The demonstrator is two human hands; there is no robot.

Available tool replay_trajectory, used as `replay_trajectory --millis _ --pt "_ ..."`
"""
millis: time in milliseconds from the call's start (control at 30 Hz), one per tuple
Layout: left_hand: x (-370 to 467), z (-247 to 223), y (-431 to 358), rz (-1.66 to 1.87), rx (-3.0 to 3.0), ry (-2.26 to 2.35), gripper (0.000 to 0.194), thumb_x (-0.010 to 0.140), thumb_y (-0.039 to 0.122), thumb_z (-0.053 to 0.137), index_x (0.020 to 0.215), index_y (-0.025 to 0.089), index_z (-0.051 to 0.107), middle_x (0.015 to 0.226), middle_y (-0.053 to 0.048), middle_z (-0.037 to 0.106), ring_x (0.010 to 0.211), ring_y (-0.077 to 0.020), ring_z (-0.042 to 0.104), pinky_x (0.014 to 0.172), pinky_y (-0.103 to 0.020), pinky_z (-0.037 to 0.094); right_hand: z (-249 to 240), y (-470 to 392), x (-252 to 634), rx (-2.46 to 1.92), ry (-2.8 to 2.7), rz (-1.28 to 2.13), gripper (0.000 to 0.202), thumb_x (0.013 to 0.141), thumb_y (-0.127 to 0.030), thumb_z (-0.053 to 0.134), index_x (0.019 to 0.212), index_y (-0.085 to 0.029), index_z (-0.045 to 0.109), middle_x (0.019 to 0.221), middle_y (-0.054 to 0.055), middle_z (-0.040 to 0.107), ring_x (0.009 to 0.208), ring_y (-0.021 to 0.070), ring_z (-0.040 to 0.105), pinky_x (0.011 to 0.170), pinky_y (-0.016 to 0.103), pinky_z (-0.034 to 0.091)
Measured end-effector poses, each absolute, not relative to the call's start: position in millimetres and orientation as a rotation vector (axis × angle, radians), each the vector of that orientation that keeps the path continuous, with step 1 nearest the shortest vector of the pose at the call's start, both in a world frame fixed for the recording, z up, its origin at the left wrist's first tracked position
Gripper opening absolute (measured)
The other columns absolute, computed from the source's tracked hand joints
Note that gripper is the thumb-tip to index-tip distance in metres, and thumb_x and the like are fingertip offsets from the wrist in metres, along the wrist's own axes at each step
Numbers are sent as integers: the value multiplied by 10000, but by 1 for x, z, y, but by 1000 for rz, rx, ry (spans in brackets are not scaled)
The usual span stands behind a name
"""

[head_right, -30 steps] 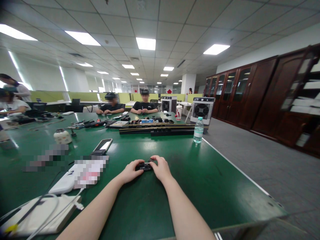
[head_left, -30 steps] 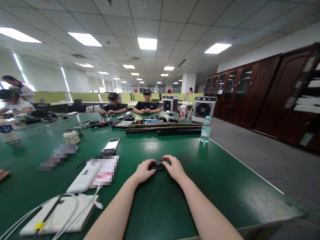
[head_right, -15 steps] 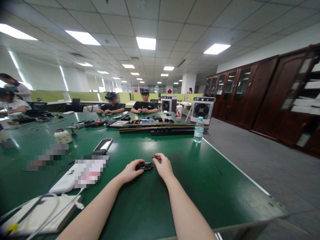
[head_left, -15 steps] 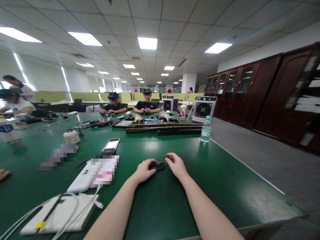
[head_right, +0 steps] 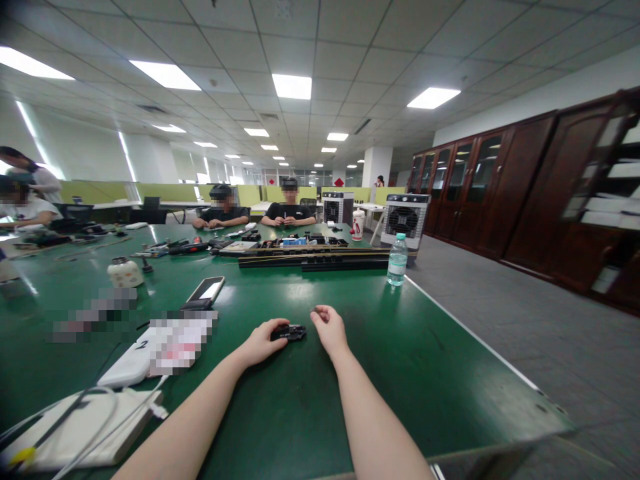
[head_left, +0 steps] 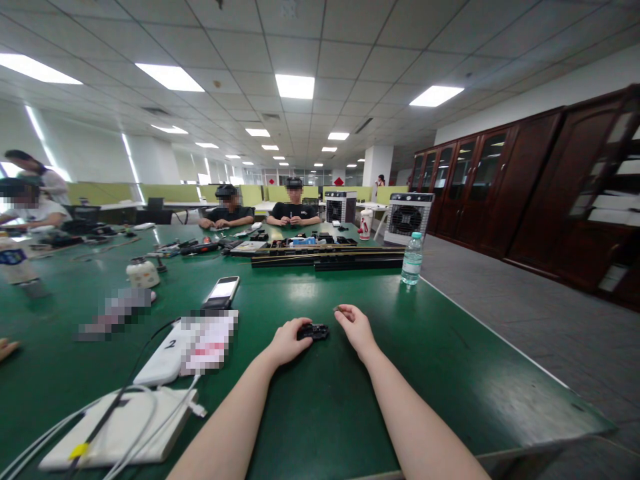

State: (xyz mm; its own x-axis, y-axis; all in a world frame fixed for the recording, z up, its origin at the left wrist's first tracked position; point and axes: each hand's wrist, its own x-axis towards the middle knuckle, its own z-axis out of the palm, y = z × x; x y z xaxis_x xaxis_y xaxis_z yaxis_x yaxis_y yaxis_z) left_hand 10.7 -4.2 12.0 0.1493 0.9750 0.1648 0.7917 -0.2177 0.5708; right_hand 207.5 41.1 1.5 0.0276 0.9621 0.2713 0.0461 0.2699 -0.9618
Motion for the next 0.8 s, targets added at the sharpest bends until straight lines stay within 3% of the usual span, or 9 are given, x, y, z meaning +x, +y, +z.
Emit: replay_trajectory --millis 200,467,800 --pt "12 14 -5 712 2082 1704 463 752 236 603 1214 204 577 1226 -60 635 1147 -238 568 1009 -334 421 5 40 208 -1038 -1197 1061 364 630 -399 715 908 -172 651 970 111 727 959 247 671 896 395 498" --pt "12 14 -5 722 2089 1698 454 759 241 603 1210 205 581 1223 -58 636 1148 -239 568 1011 -338 424 6 38 209 -1128 -1204 1070 408 658 -420 678 985 -175 667 1062 124 712 1027 285 647 804 393 529" --pt "11 13 -4 728 2066 1701 456 755 233 603 1211 213 582 1221 -56 639 1140 -241 568 1013 -348 424 1 42 210 -1145 -1238 1049 390 692 -425 637 999 -187 681 1007 105 729 909 256 673 715 361 535"
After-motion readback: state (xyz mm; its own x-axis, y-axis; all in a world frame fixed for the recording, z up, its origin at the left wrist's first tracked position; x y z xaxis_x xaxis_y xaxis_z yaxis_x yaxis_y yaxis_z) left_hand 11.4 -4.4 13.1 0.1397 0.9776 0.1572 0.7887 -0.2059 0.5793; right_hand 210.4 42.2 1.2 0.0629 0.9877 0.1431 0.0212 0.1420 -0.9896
